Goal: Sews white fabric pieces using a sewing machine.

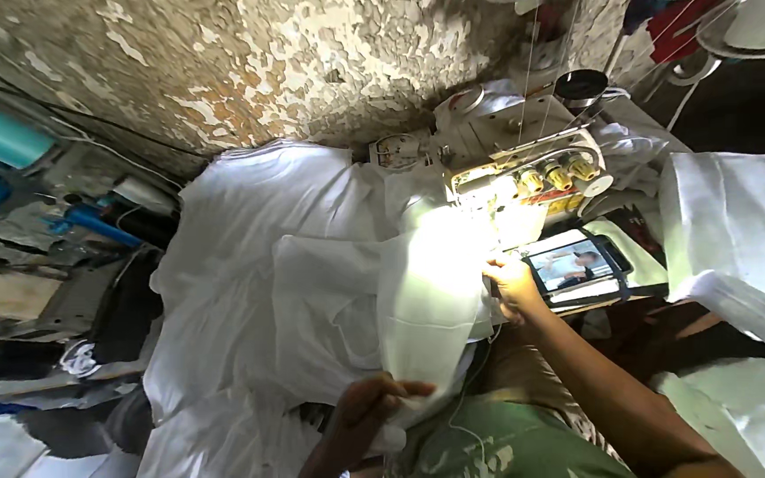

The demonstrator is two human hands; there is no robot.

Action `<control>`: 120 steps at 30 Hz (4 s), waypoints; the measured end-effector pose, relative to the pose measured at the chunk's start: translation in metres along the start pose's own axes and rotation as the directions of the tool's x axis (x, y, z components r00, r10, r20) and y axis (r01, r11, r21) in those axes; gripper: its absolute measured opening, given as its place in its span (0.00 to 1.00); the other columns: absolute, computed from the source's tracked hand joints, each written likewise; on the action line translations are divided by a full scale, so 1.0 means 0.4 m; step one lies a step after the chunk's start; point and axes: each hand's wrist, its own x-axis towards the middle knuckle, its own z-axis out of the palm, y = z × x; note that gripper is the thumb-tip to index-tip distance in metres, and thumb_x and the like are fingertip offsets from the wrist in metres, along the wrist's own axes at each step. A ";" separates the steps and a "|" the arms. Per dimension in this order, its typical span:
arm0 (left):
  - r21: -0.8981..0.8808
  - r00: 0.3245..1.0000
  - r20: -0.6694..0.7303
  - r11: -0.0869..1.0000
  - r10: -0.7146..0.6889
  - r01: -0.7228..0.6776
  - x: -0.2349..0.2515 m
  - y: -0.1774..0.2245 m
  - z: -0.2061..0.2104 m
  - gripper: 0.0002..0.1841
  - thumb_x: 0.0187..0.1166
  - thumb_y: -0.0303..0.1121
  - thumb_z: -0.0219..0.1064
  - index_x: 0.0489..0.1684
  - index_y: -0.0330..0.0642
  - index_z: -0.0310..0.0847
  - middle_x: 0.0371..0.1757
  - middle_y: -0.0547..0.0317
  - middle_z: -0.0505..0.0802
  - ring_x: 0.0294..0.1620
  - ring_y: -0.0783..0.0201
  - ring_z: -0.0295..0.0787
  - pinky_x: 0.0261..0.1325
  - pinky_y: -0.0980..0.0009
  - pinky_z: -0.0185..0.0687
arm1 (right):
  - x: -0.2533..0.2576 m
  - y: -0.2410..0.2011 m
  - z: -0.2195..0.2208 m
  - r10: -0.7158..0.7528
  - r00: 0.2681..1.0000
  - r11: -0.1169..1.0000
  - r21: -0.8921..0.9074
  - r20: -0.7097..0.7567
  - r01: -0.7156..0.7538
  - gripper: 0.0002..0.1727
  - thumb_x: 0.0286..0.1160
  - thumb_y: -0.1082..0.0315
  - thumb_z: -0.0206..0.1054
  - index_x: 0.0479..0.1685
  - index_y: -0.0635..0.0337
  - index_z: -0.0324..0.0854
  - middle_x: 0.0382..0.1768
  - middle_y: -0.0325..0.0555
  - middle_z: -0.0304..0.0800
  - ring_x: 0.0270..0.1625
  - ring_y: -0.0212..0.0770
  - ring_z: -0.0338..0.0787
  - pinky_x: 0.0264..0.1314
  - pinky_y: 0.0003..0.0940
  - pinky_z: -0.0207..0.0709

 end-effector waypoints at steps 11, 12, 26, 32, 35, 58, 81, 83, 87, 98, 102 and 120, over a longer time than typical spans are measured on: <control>-0.055 0.998 -0.058 0.998 0.008 -0.011 0.023 0.024 -0.001 0.16 0.93 0.44 0.50 0.54 0.56 0.87 0.58 0.74 0.96 0.64 0.76 0.90 0.71 0.73 0.84 | 0.008 -0.026 0.007 0.245 0.968 0.915 0.315 0.058 -0.251 0.07 0.88 0.72 0.58 0.38 0.56 0.74 0.21 0.36 0.78 0.21 0.29 0.79 0.27 0.25 0.78; -0.063 1.000 0.014 0.998 -0.019 0.020 0.022 0.003 0.015 0.16 0.93 0.43 0.51 0.53 0.52 0.86 0.60 0.71 0.95 0.65 0.75 0.90 0.72 0.72 0.83 | 0.009 -0.026 0.008 0.249 0.967 0.914 0.315 0.057 -0.254 0.07 0.86 0.73 0.59 0.37 0.56 0.73 0.21 0.36 0.78 0.21 0.29 0.79 0.27 0.25 0.78; 0.139 0.951 0.189 0.966 -0.243 0.219 0.007 -0.118 0.075 0.16 0.91 0.30 0.55 0.57 0.27 0.85 0.61 0.47 0.94 0.63 0.68 0.90 0.72 0.70 0.79 | -0.036 0.042 -0.011 0.010 1.000 0.996 0.094 0.013 -0.012 0.09 0.77 0.87 0.56 0.38 0.68 0.80 0.20 0.37 0.86 0.21 0.25 0.84 0.27 0.21 0.79; 0.245 0.951 0.156 0.943 -0.267 0.225 0.035 -0.126 0.066 0.16 0.91 0.31 0.55 0.56 0.29 0.87 0.61 0.48 0.94 0.62 0.68 0.91 0.70 0.69 0.81 | -0.009 0.042 -0.006 -0.037 0.999 0.998 0.055 -0.021 0.038 0.09 0.73 0.88 0.60 0.37 0.67 0.81 0.20 0.38 0.85 0.22 0.27 0.83 0.28 0.23 0.79; 0.059 0.961 -0.064 0.960 -0.270 0.274 0.054 -0.088 0.052 0.13 0.89 0.27 0.53 0.51 0.29 0.85 0.51 0.63 0.96 0.52 0.82 0.90 0.62 0.79 0.82 | 0.006 0.033 0.000 -0.087 0.996 0.996 0.021 -0.035 0.088 0.08 0.72 0.88 0.63 0.37 0.67 0.81 0.19 0.37 0.83 0.19 0.25 0.80 0.26 0.20 0.76; 0.354 0.970 -0.180 0.931 0.161 -0.089 0.174 -0.117 0.085 0.16 0.93 0.39 0.52 0.48 0.41 0.85 0.58 0.63 0.95 0.66 0.76 0.88 0.72 0.77 0.80 | -0.008 0.023 -0.021 -0.047 0.995 0.996 0.086 0.091 0.039 0.06 0.73 0.83 0.68 0.32 0.65 0.83 0.19 0.34 0.83 0.20 0.22 0.76 0.27 0.18 0.72; 0.559 0.962 -0.175 0.826 0.211 -0.079 0.187 -0.180 0.126 0.12 0.84 0.28 0.62 0.44 0.31 0.91 0.39 0.48 0.93 0.41 0.68 0.91 0.51 0.78 0.85 | 0.017 0.028 -0.020 0.016 0.997 0.992 0.127 0.075 -0.026 0.08 0.74 0.84 0.64 0.34 0.62 0.81 0.20 0.35 0.81 0.20 0.25 0.76 0.26 0.19 0.73; 0.662 0.963 -0.123 0.742 0.241 -0.101 0.186 -0.201 0.130 0.11 0.84 0.30 0.63 0.44 0.35 0.92 0.38 0.49 0.93 0.39 0.64 0.92 0.47 0.76 0.87 | 0.016 0.028 -0.019 0.024 0.997 0.991 0.129 0.071 -0.033 0.08 0.74 0.85 0.63 0.36 0.63 0.81 0.20 0.35 0.82 0.20 0.25 0.76 0.26 0.20 0.73; 0.717 0.957 -0.112 0.689 0.267 -0.108 0.183 -0.195 0.128 0.11 0.84 0.33 0.64 0.44 0.37 0.92 0.38 0.51 0.93 0.40 0.64 0.92 0.47 0.77 0.86 | 0.013 0.026 -0.020 0.005 0.998 0.992 0.125 0.067 -0.013 0.08 0.74 0.85 0.63 0.36 0.62 0.82 0.19 0.35 0.80 0.19 0.25 0.75 0.25 0.19 0.71; 0.790 0.944 -0.144 0.609 0.296 -0.071 0.272 -0.176 0.107 0.11 0.82 0.29 0.63 0.42 0.34 0.92 0.36 0.46 0.93 0.35 0.56 0.93 0.40 0.68 0.89 | 0.018 0.010 -0.011 -0.067 0.998 0.998 -0.002 0.013 0.067 0.07 0.71 0.86 0.67 0.42 0.68 0.83 0.24 0.37 0.86 0.23 0.23 0.81 0.29 0.18 0.76; 0.819 0.947 -0.138 0.571 0.291 -0.056 0.306 -0.159 0.113 0.10 0.80 0.27 0.64 0.41 0.34 0.92 0.34 0.46 0.92 0.32 0.54 0.93 0.36 0.66 0.89 | 0.012 0.004 -0.009 -0.102 0.995 0.993 -0.055 0.018 0.102 0.04 0.71 0.84 0.67 0.39 0.69 0.84 0.24 0.36 0.87 0.25 0.21 0.82 0.33 0.17 0.78; 0.666 0.907 -0.416 0.655 -0.071 0.357 0.148 -0.196 0.110 0.14 0.76 0.20 0.63 0.54 0.17 0.84 0.51 0.27 0.92 0.51 0.36 0.93 0.56 0.42 0.86 | -0.133 0.106 -0.065 0.048 0.938 0.999 -0.012 0.342 -0.046 0.06 0.80 0.75 0.65 0.46 0.68 0.84 0.33 0.36 0.91 0.35 0.23 0.88 0.44 0.22 0.83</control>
